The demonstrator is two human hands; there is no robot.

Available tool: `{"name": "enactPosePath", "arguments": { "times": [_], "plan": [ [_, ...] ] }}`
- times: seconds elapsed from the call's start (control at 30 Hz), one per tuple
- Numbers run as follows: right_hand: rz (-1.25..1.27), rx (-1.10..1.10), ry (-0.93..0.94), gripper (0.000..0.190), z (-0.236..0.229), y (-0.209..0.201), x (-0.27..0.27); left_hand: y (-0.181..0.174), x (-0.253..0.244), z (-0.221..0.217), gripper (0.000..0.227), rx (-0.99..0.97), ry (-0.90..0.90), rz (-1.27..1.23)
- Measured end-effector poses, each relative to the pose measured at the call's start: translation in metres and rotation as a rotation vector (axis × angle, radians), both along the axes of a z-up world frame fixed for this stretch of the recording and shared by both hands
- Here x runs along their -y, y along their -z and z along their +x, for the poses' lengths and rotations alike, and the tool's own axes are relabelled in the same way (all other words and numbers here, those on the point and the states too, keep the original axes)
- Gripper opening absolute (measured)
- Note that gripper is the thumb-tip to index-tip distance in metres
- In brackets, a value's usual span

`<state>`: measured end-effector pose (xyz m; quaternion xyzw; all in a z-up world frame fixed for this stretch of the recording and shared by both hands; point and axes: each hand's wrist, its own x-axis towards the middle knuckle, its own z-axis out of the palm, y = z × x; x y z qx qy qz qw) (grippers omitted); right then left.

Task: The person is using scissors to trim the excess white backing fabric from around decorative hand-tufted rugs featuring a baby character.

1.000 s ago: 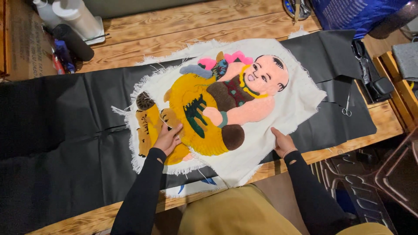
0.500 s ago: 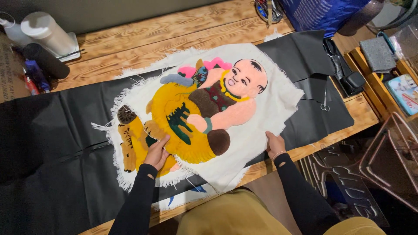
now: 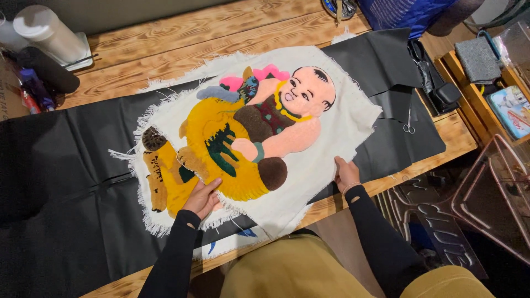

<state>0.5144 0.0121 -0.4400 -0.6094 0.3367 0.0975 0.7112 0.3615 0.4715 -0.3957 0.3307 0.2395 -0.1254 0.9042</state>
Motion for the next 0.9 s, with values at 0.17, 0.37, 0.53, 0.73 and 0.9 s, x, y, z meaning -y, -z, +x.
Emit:
{"name": "enactPosePath", "arguments": {
  "times": [0.17,0.37,0.53,0.73,0.9],
  "plan": [
    [-0.021,0.122,0.072,0.021,-0.003,-0.018,-0.002,0.015,0.001,0.005,0.039,-0.037,0.013,-0.071],
    [-0.227,0.125,0.016,0.02,-0.006,0.012,0.017,0.002,0.008,0.001,0.033,-0.067,0.025,-0.06],
    [-0.099,0.089,0.027,0.017,0.007,-0.015,0.013,0.039,0.003,-0.009,0.028,-0.083,0.019,0.001],
    [0.028,0.011,0.013,0.019,0.053,0.002,0.055,-0.023,0.038,-0.007,0.031,-0.121,-0.097,-0.002],
    [0.273,-0.077,0.031,0.033,0.069,-0.035,0.055,0.023,0.04,-0.02,0.032,-0.201,-0.118,0.14]
  ]
}}
